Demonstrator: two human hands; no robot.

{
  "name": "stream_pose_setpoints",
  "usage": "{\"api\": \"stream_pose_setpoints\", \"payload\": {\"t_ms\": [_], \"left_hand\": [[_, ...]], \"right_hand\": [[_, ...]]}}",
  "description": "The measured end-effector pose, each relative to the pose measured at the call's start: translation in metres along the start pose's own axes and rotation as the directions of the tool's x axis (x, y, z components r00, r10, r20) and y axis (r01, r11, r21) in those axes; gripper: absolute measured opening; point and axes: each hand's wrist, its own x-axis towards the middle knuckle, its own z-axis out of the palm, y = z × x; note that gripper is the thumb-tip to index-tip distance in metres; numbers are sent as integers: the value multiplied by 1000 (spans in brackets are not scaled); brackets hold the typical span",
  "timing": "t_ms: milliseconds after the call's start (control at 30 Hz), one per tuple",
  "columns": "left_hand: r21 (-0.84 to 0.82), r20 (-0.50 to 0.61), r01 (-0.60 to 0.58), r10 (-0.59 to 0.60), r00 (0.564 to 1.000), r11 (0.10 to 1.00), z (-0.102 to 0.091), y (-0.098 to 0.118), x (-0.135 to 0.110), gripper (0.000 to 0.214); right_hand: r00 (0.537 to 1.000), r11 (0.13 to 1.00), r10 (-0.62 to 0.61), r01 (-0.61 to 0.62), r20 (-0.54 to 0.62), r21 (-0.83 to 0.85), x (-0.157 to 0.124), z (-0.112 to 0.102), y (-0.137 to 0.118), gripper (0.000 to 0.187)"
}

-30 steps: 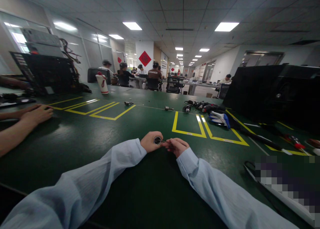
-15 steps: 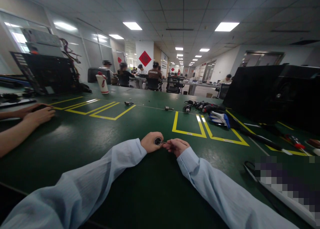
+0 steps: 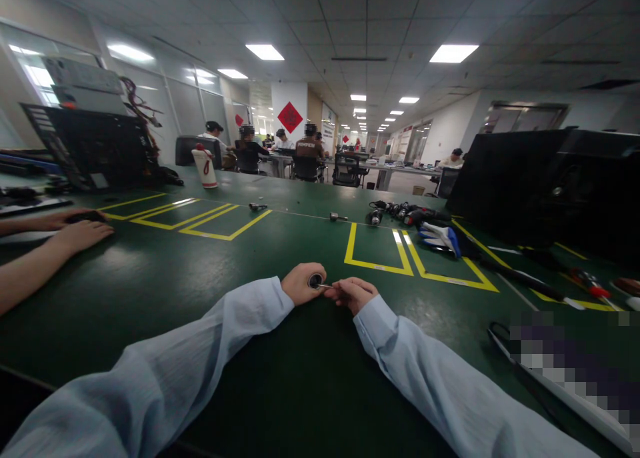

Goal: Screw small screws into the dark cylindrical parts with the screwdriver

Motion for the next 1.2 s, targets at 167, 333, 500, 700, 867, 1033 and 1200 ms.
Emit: {"api": "stream_pose_setpoints", "payload": {"t_ms": [167,333,500,700,867,1033,1200], "left_hand": [[-64,-7,-2,1,1000,998,1,0,0,9],[-42,-24,-11,10,1000,999,2,-1,-1,18],[29,3,-10,10,1000,1000,0,-2,-1,25],[83,35,-25,22,999,996,-2,-1,0,20],[111,80,-59,50,996,992,-2,2,-1,21],[131,143,-116,98,985,985,-2,3,-2,27],[111,246,-226,194,950,968,-2,4,0,32]], "right_hand": [[1000,999,21,-22,19,37,-1,1,-3,22],[1000,999,-15,15,-13,37,-2,3,-2,23],[992,993,-104,100,-78,-60,-3,3,-1,23],[961,927,-259,219,-98,-304,-10,7,-3,22],[930,852,-360,296,-74,-431,-12,10,-3,22],[936,882,-336,273,-106,-385,-12,11,-6,19],[963,942,-195,130,-188,-309,-6,9,-7,23]]}}
